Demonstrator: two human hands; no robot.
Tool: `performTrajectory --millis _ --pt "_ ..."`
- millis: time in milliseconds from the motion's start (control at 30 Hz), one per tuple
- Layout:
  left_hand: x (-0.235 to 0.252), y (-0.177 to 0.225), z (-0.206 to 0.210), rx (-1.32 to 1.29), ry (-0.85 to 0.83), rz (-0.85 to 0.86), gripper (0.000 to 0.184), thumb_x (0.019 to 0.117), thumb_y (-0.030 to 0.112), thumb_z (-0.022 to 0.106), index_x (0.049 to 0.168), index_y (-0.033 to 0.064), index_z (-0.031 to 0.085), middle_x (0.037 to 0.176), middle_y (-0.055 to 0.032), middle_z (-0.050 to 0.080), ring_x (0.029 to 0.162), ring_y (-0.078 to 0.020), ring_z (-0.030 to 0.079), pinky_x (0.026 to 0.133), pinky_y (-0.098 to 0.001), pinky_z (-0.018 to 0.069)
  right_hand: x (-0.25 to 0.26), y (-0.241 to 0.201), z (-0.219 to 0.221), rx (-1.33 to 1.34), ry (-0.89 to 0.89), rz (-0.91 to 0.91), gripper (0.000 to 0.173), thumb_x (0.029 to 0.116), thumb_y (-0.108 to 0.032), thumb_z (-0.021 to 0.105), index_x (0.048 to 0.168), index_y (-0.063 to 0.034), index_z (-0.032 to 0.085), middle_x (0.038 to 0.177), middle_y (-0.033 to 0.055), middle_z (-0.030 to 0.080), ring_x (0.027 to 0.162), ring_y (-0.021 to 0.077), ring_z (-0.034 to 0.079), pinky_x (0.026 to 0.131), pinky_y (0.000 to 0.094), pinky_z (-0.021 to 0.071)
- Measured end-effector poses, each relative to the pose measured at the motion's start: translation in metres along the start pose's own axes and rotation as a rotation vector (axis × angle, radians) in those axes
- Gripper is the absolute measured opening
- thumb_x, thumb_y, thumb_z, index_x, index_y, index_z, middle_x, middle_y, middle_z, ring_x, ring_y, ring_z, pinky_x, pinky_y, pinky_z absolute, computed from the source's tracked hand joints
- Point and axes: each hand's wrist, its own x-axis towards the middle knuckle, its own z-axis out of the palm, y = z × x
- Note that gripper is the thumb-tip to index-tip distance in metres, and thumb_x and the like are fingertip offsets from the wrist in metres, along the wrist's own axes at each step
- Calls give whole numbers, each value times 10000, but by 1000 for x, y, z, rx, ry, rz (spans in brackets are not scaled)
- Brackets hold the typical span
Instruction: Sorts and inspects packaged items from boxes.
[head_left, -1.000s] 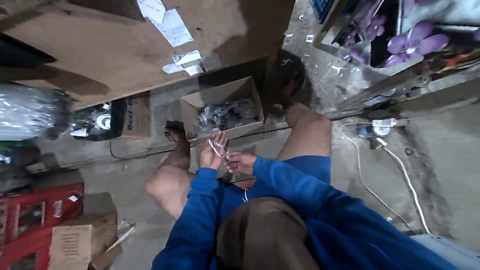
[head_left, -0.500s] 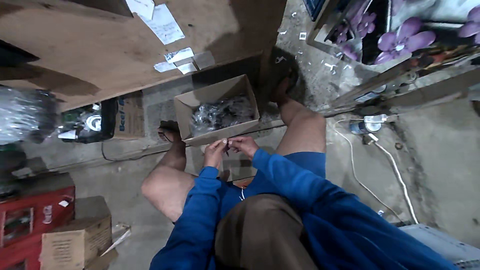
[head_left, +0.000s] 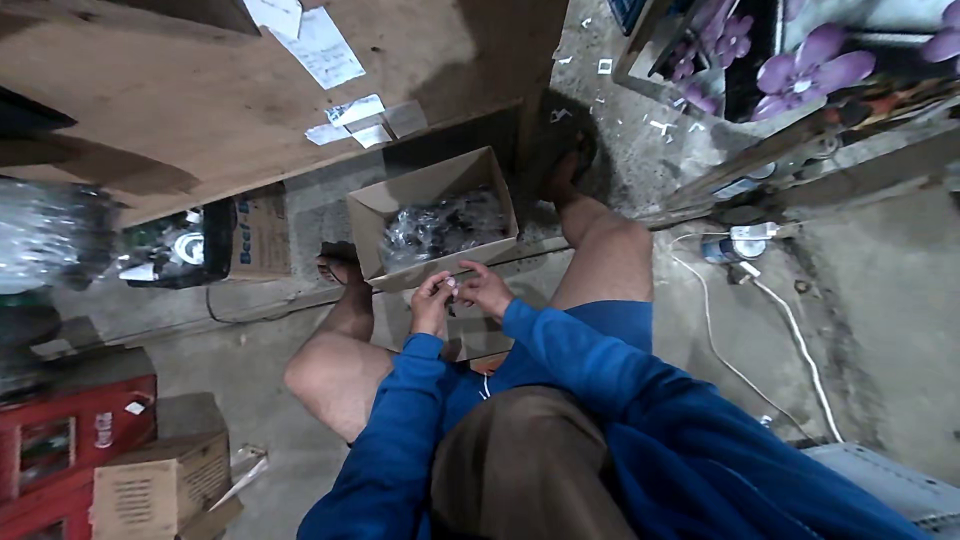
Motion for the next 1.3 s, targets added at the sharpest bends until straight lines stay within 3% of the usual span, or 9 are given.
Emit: performTrajectory --millis 167,400,633,733,867,1033,1100,1200,1300 --pt "-3 4 -1 -130 -1 -65 278 973 46 662 1251 43 655 975 -123 682 774 -191 635 710 -353 567 -2 -4 2 10 -11 -20 742 915 -97 767 1555 -177 400 1014 150 726 813 238 713 767 400 609" --pt "-4 3 -5 -94 18 -38 275 961 30 666 1231 -15 660 1092 -165 702 955 -263 684 857 -451 589 11 16 4 42 -1 -73 874 876 -140 818 1598 -180 327 1027 154 740 855 253 733 807 429 628" --pt "1 -5 -3 -76 -42 -2 267 991 54 621 1245 -27 627 1076 -119 702 946 -203 673 871 -386 578 7 11 0 125 -1 -68 733 922 -78 744 1568 -130 401 1049 189 722 847 247 709 776 413 602" --pt "0 -5 0 -70 -27 33 256 980 34 632 1222 -45 638 1087 -138 710 952 -222 688 882 -407 586 7 10 0 131 42 -58 708 913 -54 722 1550 -131 423 1033 173 710 841 238 689 782 425 590" --pt "2 -11 -2 -78 -24 53 260 957 4 646 1213 -36 631 1073 -134 698 940 -222 688 882 -417 593 9 10 -2 36 124 -102 671 893 -96 777 1496 -99 483 993 156 712 852 225 694 828 429 594" --pt "4 -11 -4 -161 -67 55 241 1001 16 547 1231 5 615 977 -84 681 837 -175 659 831 -368 581 13 14 -6 -98 119 -100 588 917 -125 749 1445 -60 498 994 155 714 872 229 698 846 437 588" --pt "5 -11 -4 -160 -71 54 245 1005 18 541 1242 7 604 969 -81 681 837 -174 661 839 -370 581 16 18 -5 -157 84 -107 500 944 -131 717 1403 -41 540 1036 163 714 918 245 703 874 452 585" --pt "5 -13 -5 -138 -4 40 260 1012 40 568 1268 4 593 1000 -93 679 858 -182 669 837 -374 588 13 19 -2 -255 37 -204 416 936 -157 745 1311 -23 627 1237 199 650 1041 277 681 935 440 581" --pt "5 -13 -6 -120 34 38 273 1015 63 579 1285 30 590 991 -84 673 835 -170 663 795 -362 593 9 21 0 -348 50 -291 381 911 -255 784 1241 -81 708 1300 183 612 1107 277 640 960 423 565"
